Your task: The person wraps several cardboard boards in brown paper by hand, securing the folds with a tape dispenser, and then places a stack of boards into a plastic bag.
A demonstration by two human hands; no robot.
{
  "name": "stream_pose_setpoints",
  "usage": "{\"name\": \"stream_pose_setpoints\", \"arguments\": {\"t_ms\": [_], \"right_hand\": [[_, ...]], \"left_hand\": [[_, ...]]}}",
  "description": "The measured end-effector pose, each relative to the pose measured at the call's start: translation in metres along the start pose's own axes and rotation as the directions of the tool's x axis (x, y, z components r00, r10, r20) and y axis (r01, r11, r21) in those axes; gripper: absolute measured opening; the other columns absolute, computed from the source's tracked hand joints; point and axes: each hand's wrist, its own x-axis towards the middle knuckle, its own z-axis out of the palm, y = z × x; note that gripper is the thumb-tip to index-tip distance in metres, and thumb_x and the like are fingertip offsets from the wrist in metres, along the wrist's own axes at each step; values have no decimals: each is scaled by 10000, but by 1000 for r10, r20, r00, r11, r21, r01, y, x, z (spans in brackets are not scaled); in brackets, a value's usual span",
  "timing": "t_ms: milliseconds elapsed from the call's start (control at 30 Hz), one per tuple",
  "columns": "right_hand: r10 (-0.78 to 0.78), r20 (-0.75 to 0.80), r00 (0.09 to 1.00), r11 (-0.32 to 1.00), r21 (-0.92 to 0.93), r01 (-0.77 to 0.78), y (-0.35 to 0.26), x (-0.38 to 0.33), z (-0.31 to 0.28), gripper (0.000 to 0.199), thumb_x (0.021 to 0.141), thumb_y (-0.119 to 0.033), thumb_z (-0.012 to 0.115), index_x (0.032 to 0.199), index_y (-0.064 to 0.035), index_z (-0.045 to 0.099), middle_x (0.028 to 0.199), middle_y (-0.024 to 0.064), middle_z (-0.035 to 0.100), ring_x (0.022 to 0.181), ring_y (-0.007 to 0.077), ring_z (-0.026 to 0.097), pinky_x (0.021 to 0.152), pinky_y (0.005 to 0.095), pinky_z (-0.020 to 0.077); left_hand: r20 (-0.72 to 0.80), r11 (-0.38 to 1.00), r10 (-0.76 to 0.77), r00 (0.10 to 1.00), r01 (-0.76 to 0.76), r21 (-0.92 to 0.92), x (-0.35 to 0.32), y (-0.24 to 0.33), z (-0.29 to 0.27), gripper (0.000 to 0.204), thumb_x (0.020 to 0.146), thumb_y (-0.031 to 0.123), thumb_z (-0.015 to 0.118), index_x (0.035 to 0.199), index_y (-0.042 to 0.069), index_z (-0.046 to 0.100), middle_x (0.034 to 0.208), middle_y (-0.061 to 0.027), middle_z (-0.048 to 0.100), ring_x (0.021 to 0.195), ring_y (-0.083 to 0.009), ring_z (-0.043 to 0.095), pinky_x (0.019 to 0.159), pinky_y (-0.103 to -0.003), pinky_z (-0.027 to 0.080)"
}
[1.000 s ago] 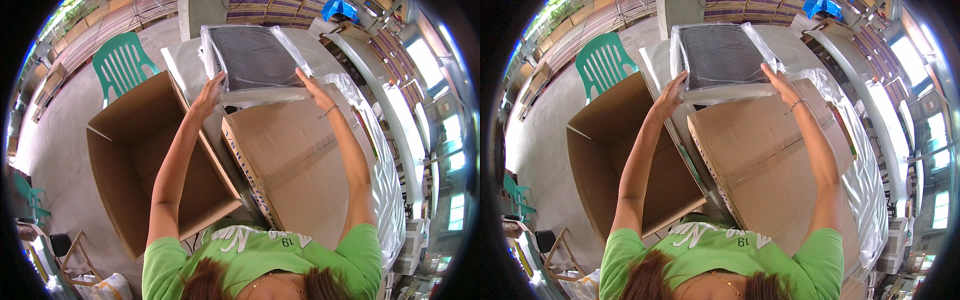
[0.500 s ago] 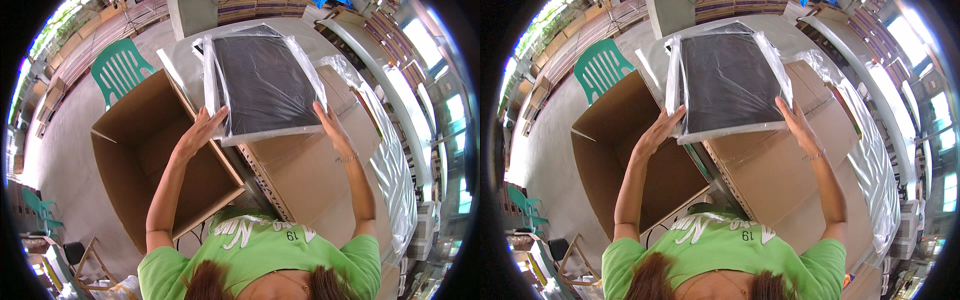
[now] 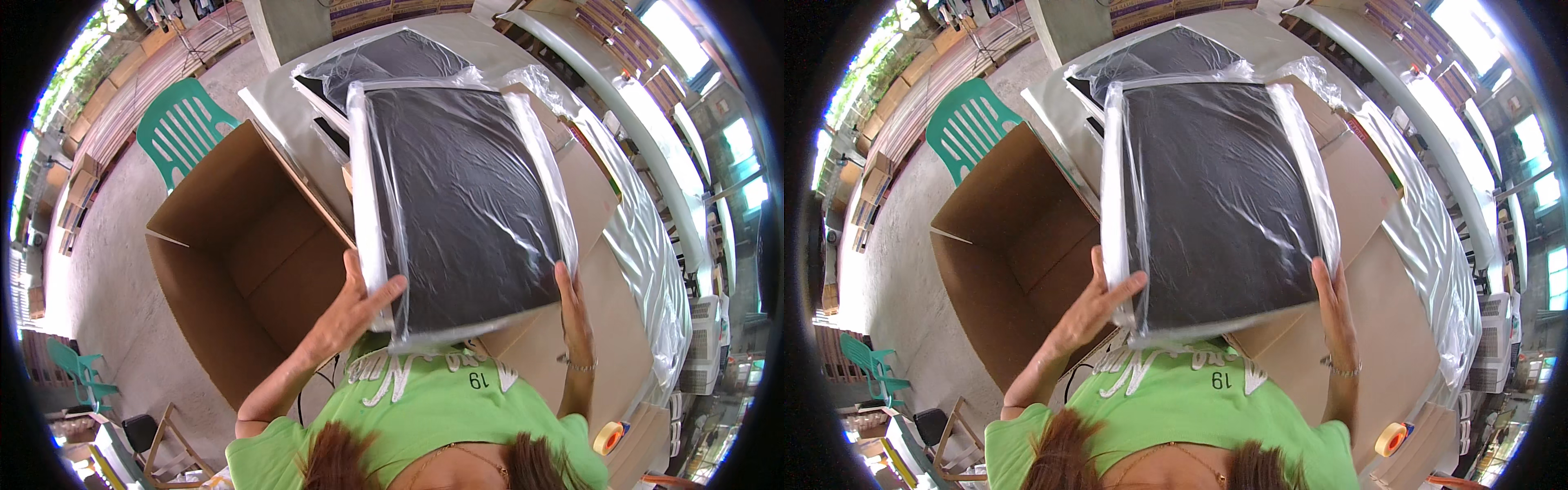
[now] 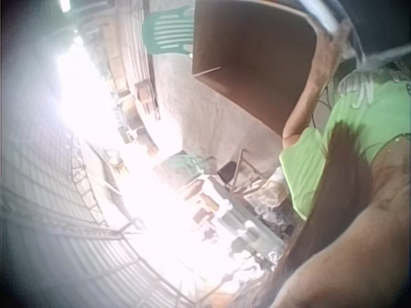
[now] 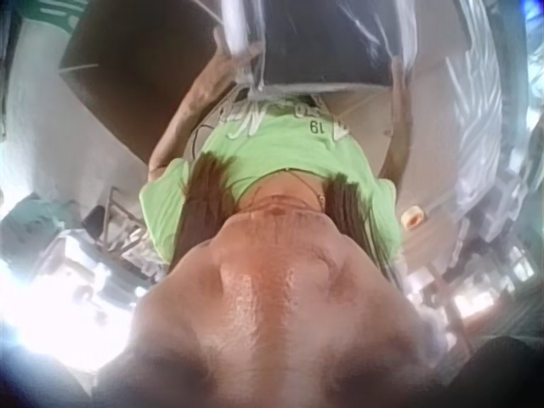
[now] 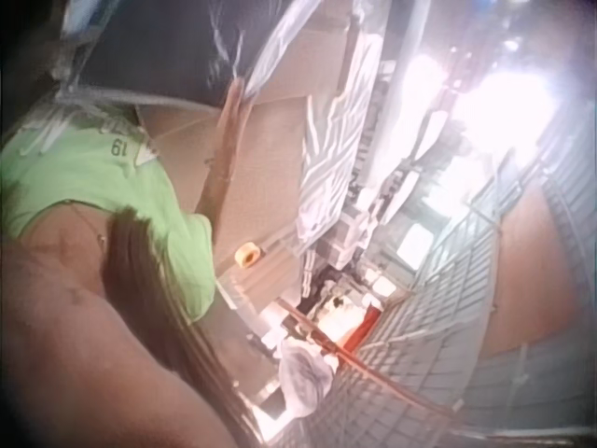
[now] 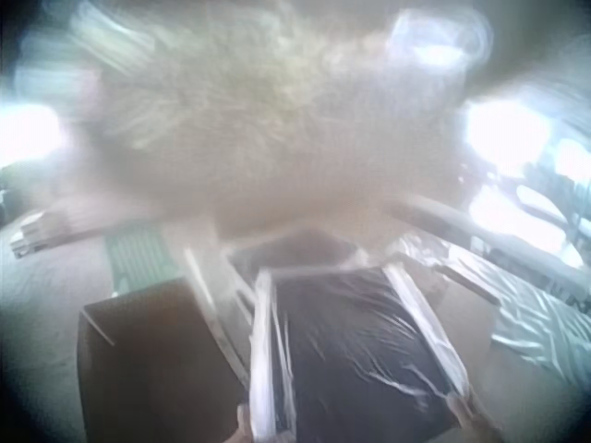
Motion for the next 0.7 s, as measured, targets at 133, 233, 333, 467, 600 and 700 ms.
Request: {"name": "stream_pose_setpoints", "arguments": {"t_ms": [133, 233, 333, 467, 600, 700], "right_hand": [[401, -256, 879, 913, 43, -405, 12, -64, -15, 730, 972, -465, 553, 1476, 17, 339, 1453, 112, 435, 1214, 167, 480, 1021, 280, 361], [489, -331, 807, 863, 44, -504, 8, -100, -18, 707, 955, -482, 583, 1456, -16, 406, 1384, 63, 511, 751, 60, 478, 655, 217, 383], [476, -273, 836, 856, -72, -511, 26, -126, -29, 763, 970, -499, 541, 1477, 28, 323, 1484, 127, 379, 1152, 162, 312, 951, 296, 251], [648, -53, 759, 738, -200, -644, 38, -130, -71, 808, 980, -543, 481, 1490, 48, 274, 1554, 156, 284, 1452, 234, 230, 1176, 336, 185], [443, -107, 890, 897, 63, -438, 47, -72, -73, 885, 972, -618, 394, 1509, 50, 174, 1579, 147, 208, 1468, 218, 175, 1191, 327, 131], [216, -130, 968, 948, 265, -176, 56, -14, -72, 936, 957, -671, 357, 1522, 42, 136, 1588, 143, 193, 1471, 212, 165, 1199, 327, 98]], "left_hand": [[18, 998, -32, 999, 33, -52, 4, -9, 21, 918, 925, 485, 629, 1456, -31, 87, 1319, -187, 296, 1320, -278, 316, 1070, -381, 335], [85, 991, -98, 992, 105, -87, 2, -14, 31, 1020, 902, 542, 628, 1517, -5, 25, 1488, -225, 238, 1413, -313, 217, 1147, -395, 232], [192, 985, -155, 969, 167, -43, -2, -14, 35, 1041, 894, 576, 615, 1530, -4, 28, 1525, -230, 202, 1435, -333, 194, 1173, -405, 179], [219, 978, 4, 976, -50, 202, 2, -16, 29, 1016, 899, 600, 583, 1527, -4, 60, 1503, -253, 208, 1423, -375, 230, 1169, -440, 226], [-43, 898, 226, 973, -190, 397, 35, 2, 21, 898, 929, 647, 469, 1493, 2, 197, 1383, -268, 308, 1301, -416, 398, 1066, -494, 392], [14, 887, 205, 979, -192, 421, 56, 5, 15, 896, 937, 678, 412, 1489, -5, 234, 1374, -267, 335, 1301, -392, 371, 1087, -495, 343]]}}
